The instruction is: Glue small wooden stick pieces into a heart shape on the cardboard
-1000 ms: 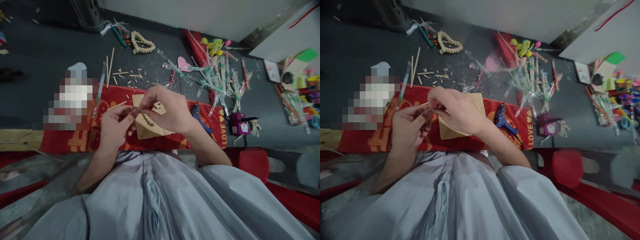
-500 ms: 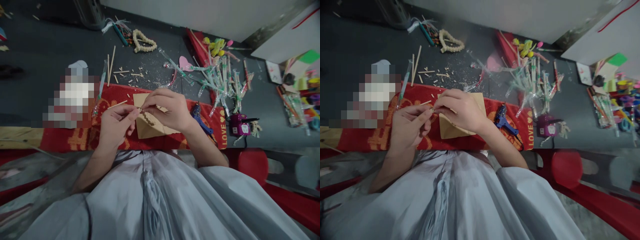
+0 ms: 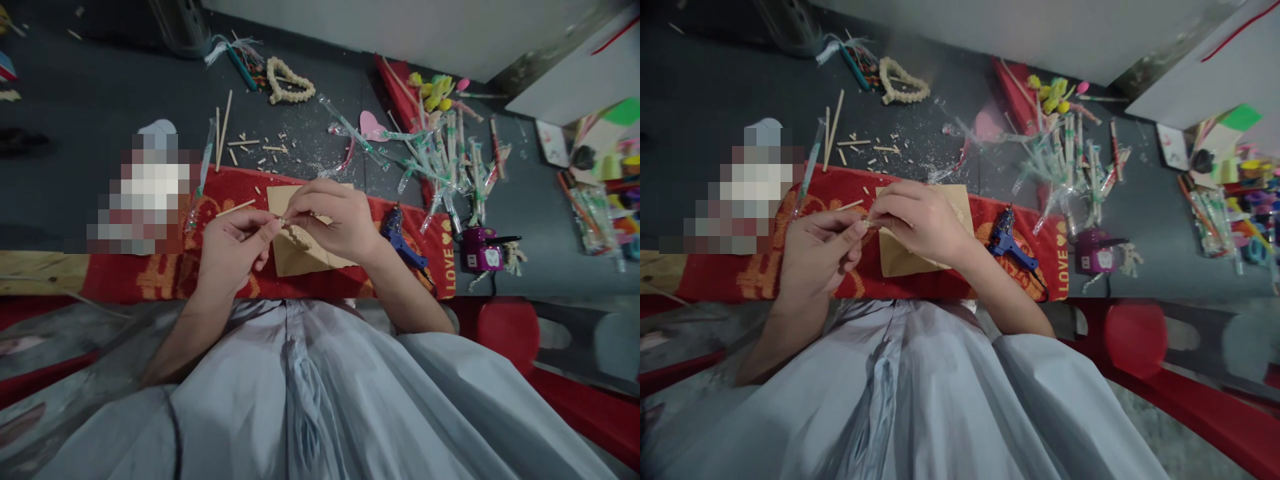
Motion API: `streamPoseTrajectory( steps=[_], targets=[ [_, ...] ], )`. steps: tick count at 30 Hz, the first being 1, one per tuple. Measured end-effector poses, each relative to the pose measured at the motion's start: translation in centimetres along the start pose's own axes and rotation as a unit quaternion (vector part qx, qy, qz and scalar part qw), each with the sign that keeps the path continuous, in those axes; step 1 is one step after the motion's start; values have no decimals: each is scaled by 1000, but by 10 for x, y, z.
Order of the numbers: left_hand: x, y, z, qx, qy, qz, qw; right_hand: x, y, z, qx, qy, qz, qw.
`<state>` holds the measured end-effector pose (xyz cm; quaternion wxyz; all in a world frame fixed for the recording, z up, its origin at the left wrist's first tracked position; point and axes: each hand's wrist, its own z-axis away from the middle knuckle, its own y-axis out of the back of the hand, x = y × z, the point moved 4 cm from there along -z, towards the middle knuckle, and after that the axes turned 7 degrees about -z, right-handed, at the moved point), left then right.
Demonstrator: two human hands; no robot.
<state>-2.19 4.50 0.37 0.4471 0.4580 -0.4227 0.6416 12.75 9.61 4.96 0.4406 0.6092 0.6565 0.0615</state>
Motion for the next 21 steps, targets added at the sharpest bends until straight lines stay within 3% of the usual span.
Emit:
streamPoseTrajectory(
  steps=[12,21],
  targets=[
    [-1,-1,-1,-7,7,-1,1000,6,-3,3,-14,-33,-29,999],
    [2,-1,-1,9,26,17,999,2,-2,4,16,-32,-67,997]
  ],
)
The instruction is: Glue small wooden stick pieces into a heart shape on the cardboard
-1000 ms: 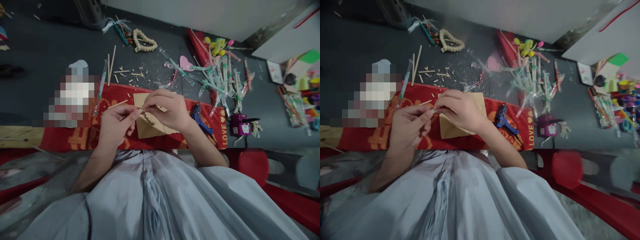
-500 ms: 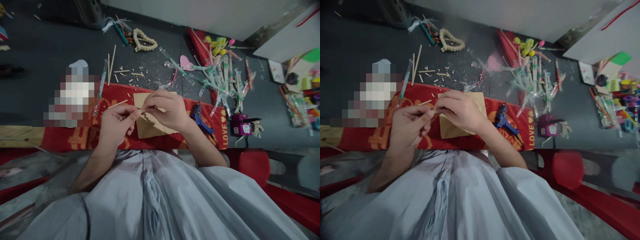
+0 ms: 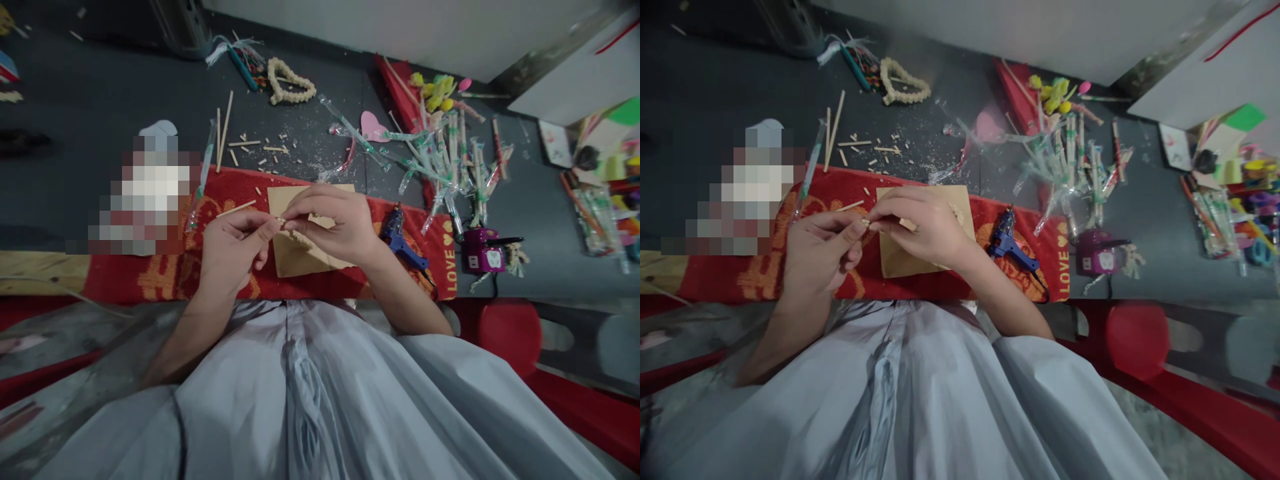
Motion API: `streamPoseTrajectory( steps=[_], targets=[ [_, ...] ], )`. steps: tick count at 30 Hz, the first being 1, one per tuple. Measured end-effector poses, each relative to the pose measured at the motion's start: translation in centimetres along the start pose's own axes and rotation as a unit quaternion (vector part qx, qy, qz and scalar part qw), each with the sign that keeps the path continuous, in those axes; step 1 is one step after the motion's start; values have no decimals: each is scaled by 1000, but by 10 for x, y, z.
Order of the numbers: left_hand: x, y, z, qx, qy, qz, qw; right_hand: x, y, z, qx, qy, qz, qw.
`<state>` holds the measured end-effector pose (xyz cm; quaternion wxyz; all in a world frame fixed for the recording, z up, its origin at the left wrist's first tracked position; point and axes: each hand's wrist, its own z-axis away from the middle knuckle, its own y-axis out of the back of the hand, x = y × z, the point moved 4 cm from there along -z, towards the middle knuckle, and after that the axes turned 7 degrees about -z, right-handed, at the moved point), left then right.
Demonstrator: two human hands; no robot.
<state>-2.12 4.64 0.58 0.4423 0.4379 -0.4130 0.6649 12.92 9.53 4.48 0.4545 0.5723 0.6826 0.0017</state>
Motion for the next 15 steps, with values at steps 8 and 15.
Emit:
streamPoseTrajectory(
  steps=[8,15],
  targets=[
    [-6,10,3,46,-78,-80,993,5,-4,-1,22,-70,-104,992],
    [5,19,13,105,-271,-230,929,12,-10,-9,-9,-131,-208,969]
  ],
)
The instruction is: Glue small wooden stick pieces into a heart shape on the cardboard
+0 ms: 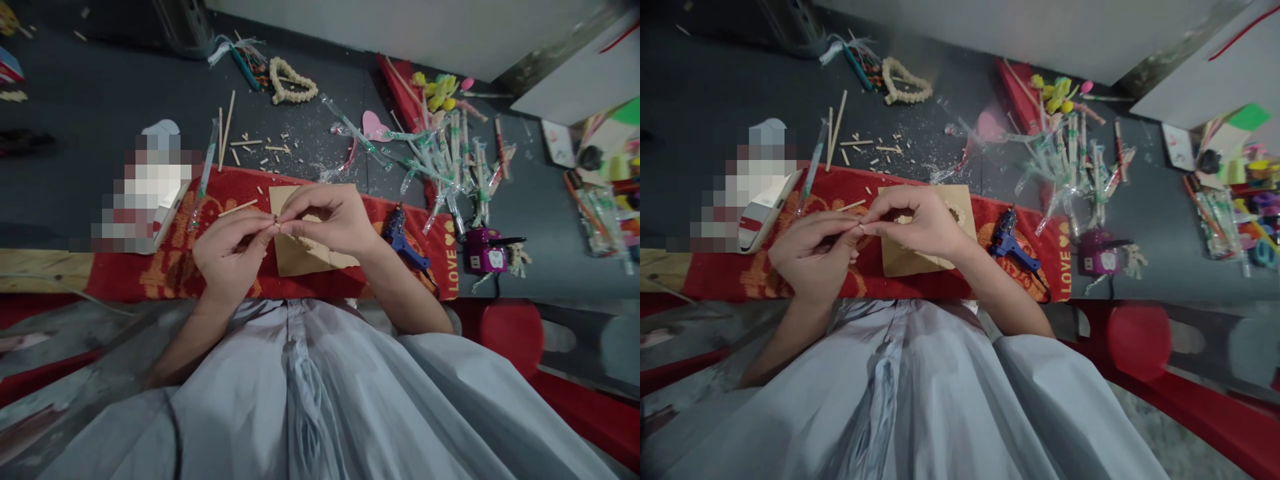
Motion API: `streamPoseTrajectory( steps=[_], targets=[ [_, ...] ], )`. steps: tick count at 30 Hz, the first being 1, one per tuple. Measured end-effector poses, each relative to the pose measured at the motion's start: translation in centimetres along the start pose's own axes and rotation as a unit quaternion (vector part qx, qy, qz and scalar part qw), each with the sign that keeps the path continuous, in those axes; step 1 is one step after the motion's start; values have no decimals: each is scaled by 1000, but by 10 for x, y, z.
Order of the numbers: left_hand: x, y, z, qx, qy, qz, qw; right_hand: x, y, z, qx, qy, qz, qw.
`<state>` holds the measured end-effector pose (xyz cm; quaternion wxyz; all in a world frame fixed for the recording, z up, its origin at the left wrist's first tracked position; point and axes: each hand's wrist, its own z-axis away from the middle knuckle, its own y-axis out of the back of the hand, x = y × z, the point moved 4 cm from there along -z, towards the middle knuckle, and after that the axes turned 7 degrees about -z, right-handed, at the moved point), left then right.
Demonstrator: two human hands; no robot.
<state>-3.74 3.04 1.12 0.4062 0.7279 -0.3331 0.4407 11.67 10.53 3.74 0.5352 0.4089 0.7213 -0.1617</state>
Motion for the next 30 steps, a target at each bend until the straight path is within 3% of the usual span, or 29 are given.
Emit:
streamPoseTrajectory(
  steps=[4,11,16,22,30],
  targets=[
    [-2,2,3,21,-16,-3,1000,3,-1,-2,-3,-25,-32,999],
    [-10,-2,6,-1,133,99,986,6,-1,-2,-28,-52,-24,998],
    [-17,-5,3,-24,180,173,968,7,-2,-4,-35,-29,25,999],
    [-24,-1,2,-11,228,195,954,7,-9,-8,-39,-4,44,998],
    [-31,6,1,11,221,155,963,3,-12,-13,-63,-19,79,995]
  ],
)
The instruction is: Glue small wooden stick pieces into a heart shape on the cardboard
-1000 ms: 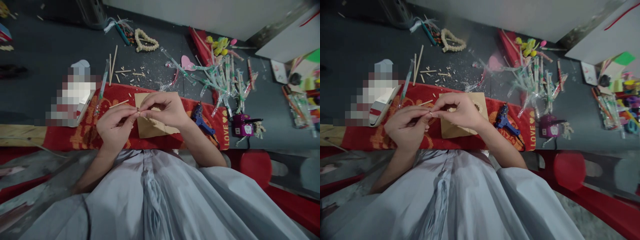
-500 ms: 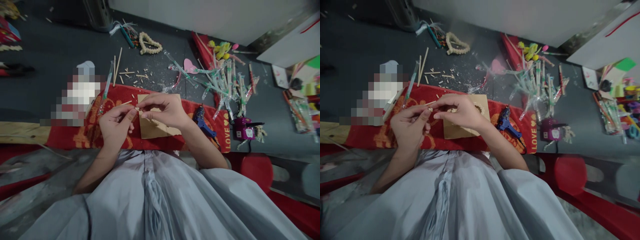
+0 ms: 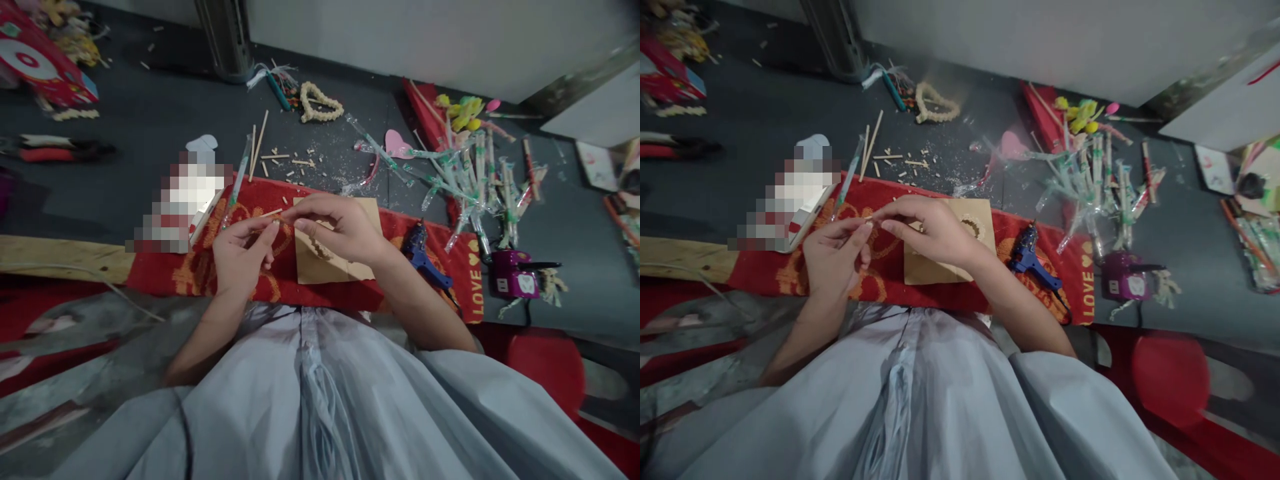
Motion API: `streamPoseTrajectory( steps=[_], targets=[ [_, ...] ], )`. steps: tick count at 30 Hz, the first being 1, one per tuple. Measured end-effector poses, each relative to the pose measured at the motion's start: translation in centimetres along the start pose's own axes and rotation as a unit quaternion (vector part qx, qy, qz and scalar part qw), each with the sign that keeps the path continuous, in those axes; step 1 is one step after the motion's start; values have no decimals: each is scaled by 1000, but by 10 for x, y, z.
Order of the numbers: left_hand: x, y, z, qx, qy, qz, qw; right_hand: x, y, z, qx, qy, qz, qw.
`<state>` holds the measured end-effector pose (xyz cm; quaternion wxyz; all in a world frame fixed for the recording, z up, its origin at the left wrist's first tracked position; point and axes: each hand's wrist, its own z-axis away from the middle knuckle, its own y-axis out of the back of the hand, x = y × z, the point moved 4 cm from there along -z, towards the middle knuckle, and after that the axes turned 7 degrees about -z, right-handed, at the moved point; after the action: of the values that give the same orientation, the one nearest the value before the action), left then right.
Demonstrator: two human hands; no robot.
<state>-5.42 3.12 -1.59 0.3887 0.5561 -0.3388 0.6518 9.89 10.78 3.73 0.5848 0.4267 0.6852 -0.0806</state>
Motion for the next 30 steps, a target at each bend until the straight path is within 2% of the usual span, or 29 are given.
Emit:
streamPoseTrajectory(
  steps=[4,10,19,26,30],
  targets=[
    [-3,9,-3,-13,-3,-38,999,3,4,-5,10,-10,60,998],
    [-6,19,-5,-14,22,-115,993,20,9,-15,16,-9,132,991],
    [-18,28,-1,-45,80,-109,990,39,19,-26,37,-39,220,974],
    [-17,24,3,-66,86,-88,990,42,4,-29,-12,-3,291,957],
    [-16,23,5,-71,88,-79,990,43,-8,-34,-62,-27,320,945]
  ],
)
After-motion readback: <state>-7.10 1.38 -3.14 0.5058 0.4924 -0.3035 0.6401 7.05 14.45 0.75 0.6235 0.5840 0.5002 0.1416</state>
